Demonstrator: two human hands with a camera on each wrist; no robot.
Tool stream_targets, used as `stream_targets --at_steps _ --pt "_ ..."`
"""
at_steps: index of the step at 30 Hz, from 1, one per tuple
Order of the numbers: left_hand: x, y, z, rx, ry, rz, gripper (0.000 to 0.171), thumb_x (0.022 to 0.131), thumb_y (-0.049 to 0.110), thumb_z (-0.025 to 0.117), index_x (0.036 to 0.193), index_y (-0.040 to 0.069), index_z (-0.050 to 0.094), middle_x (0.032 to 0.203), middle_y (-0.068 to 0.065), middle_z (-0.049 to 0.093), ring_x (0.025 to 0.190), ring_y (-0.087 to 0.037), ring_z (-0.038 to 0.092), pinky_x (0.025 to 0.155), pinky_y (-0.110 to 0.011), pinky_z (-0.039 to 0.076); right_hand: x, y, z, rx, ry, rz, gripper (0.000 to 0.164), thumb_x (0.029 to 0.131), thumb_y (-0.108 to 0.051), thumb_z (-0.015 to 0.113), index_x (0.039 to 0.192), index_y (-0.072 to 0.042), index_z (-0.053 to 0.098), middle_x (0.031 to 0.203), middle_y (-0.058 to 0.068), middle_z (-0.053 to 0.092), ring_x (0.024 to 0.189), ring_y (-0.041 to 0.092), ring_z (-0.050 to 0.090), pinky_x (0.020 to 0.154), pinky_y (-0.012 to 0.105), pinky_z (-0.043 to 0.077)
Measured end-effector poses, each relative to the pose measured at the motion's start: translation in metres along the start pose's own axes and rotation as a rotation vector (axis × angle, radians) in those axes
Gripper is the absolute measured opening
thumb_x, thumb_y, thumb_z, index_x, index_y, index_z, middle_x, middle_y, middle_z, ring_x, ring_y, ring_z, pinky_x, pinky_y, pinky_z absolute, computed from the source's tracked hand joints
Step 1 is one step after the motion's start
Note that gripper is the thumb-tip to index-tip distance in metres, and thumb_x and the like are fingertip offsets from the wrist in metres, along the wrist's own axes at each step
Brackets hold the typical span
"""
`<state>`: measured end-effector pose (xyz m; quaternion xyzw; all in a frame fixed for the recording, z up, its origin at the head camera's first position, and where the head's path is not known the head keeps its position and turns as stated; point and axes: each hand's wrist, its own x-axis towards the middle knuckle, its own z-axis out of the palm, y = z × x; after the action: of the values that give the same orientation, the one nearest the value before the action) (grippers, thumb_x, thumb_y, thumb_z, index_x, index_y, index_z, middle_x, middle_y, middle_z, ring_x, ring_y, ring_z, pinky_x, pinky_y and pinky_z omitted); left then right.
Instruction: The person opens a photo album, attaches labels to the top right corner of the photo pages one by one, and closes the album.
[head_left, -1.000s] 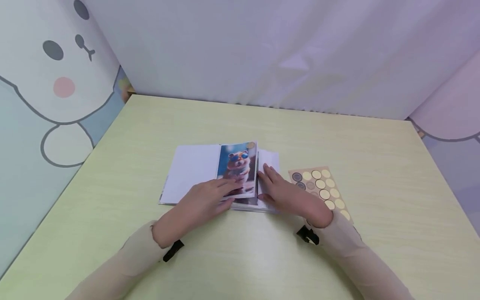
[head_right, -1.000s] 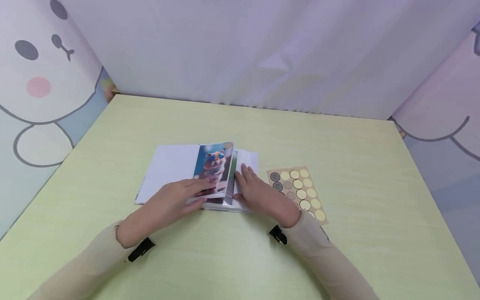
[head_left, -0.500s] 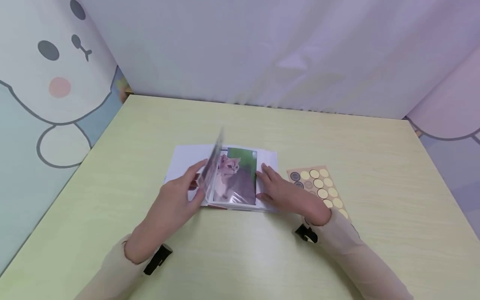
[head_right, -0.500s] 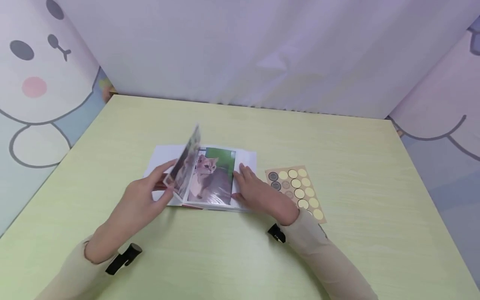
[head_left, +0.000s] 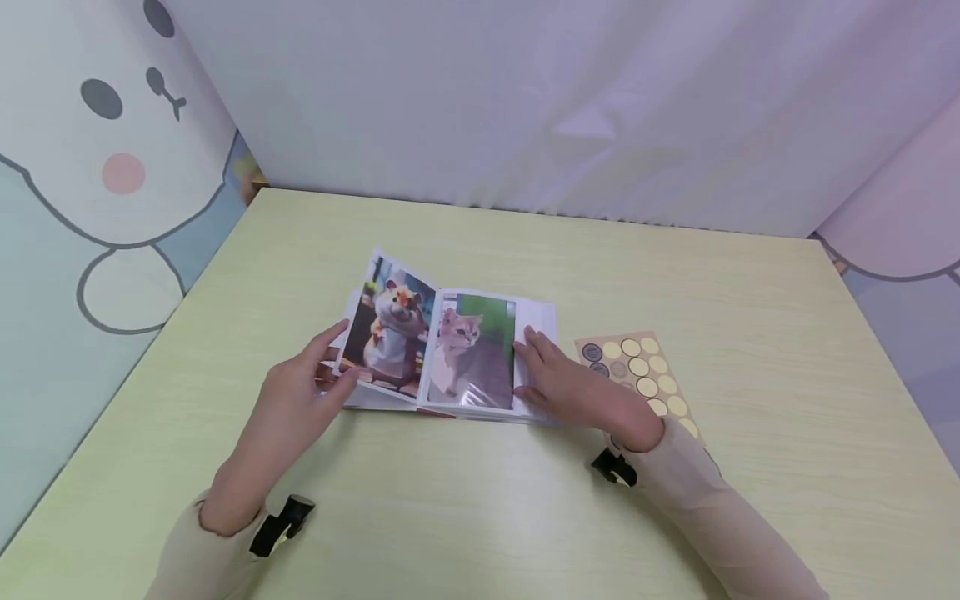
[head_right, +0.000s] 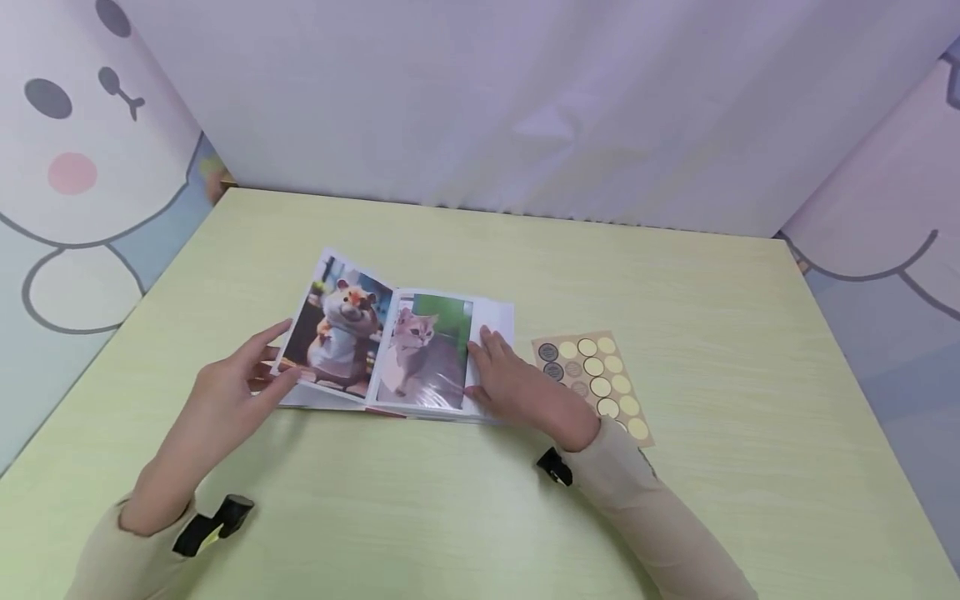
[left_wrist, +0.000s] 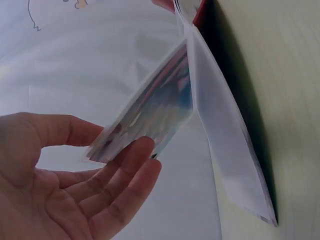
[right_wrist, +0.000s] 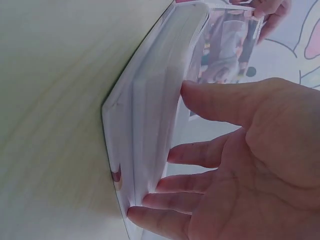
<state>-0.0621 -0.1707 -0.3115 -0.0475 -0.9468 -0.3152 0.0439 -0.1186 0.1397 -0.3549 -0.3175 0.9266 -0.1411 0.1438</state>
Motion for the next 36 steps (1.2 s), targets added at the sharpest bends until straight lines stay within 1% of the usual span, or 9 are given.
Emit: stream_targets --at_steps 5,9,14,17,20,23,26,32,36 --pt "0.000 -0.011 -0.003 -0.014 -0.062 -0.070 0.054 0.089 0.012 0.057 0.139 0.000 0.039 0.105 -0.023 0.061 0.085 -0.031 0.065 0.067 -0.037 0.053 0.000 0.000 0.000 0.000 0.000 -0.002 0.060 0.095 -0.022 0.051 0.137 0.014 0.027 0.146 0.036 0.017 0.137 0.046 0.019 0.110 0.052 0.025" --pt "0.001 -0.019 -0.002 -0.003 -0.140 -0.119 0.058 0.091 0.016 0.056 0.141 -0.003 0.034 0.110 -0.024 0.055 0.089 -0.031 0.062 0.067 -0.036 0.051 0.001 0.001 0.000 -0.009 -0.013 0.010 0.059 0.096 -0.022 0.049 0.138 0.013 0.026 0.147 0.035 0.016 0.137 0.046 0.019 0.110 0.052 0.025" --pt "0.001 -0.028 0.002 0.018 -0.228 -0.143 0.063 0.091 0.018 0.057 0.140 -0.011 0.029 0.115 -0.029 0.048 0.087 -0.028 0.058 0.064 -0.033 0.049 0.001 0.000 0.001 -0.012 -0.029 0.018 0.060 0.096 -0.022 0.049 0.139 0.012 0.025 0.147 0.034 0.015 0.138 0.045 0.018 0.111 0.052 0.024" --pt "0.001 -0.032 0.005 0.018 -0.277 -0.155 0.066 0.091 0.021 0.057 0.139 -0.013 0.027 0.116 -0.030 0.045 0.086 -0.027 0.055 0.062 -0.029 0.046 0.001 0.001 0.001 -0.016 -0.027 0.019 0.060 0.096 -0.023 0.049 0.139 0.012 0.025 0.147 0.034 0.015 0.138 0.045 0.017 0.111 0.052 0.024" --pt "-0.002 -0.035 0.008 0.025 -0.322 -0.168 0.068 0.092 0.025 0.056 0.139 -0.013 0.026 0.119 -0.031 0.043 0.090 -0.028 0.054 0.065 -0.032 0.045 0.001 0.001 0.001 -0.018 -0.027 0.017 0.061 0.096 -0.023 0.049 0.139 0.013 0.025 0.148 0.034 0.014 0.138 0.046 0.017 0.111 0.052 0.024" --pt "-0.005 -0.037 0.011 0.028 -0.342 -0.172 0.067 0.092 0.027 0.056 0.138 -0.013 0.029 0.122 -0.032 0.042 0.096 -0.032 0.054 0.072 -0.039 0.047 0.001 0.000 0.001 -0.016 -0.032 0.021 0.061 0.097 -0.024 0.048 0.140 0.012 0.024 0.148 0.034 0.013 0.138 0.045 0.016 0.111 0.052 0.024" --pt "-0.007 -0.037 0.012 0.028 -0.337 -0.163 0.062 0.092 0.024 0.056 0.136 -0.013 0.034 0.123 -0.031 0.043 0.100 -0.035 0.054 0.078 -0.045 0.048 0.000 0.000 0.001 -0.014 -0.036 0.023 0.061 0.097 -0.024 0.048 0.140 0.012 0.024 0.148 0.034 0.013 0.138 0.045 0.016 0.111 0.052 0.024" --pt "-0.007 -0.035 0.011 0.049 -0.344 -0.148 0.060 0.093 0.024 0.055 0.136 -0.012 0.035 0.126 -0.032 0.042 0.103 -0.038 0.055 0.082 -0.050 0.047 0.001 0.000 0.000 -0.012 -0.048 0.034 0.063 0.097 -0.026 0.048 0.141 0.011 0.022 0.149 0.032 0.010 0.139 0.044 0.014 0.111 0.051 0.023" --pt "-0.005 -0.032 0.011 0.112 -0.336 -0.122 0.060 0.094 0.031 0.052 0.137 -0.008 0.037 0.128 -0.033 0.041 0.109 -0.046 0.045 0.084 -0.055 0.043 0.001 -0.001 -0.001 -0.006 -0.051 0.036 0.063 0.097 -0.026 0.048 0.141 0.011 0.022 0.150 0.032 0.010 0.139 0.044 0.013 0.111 0.051 0.022"
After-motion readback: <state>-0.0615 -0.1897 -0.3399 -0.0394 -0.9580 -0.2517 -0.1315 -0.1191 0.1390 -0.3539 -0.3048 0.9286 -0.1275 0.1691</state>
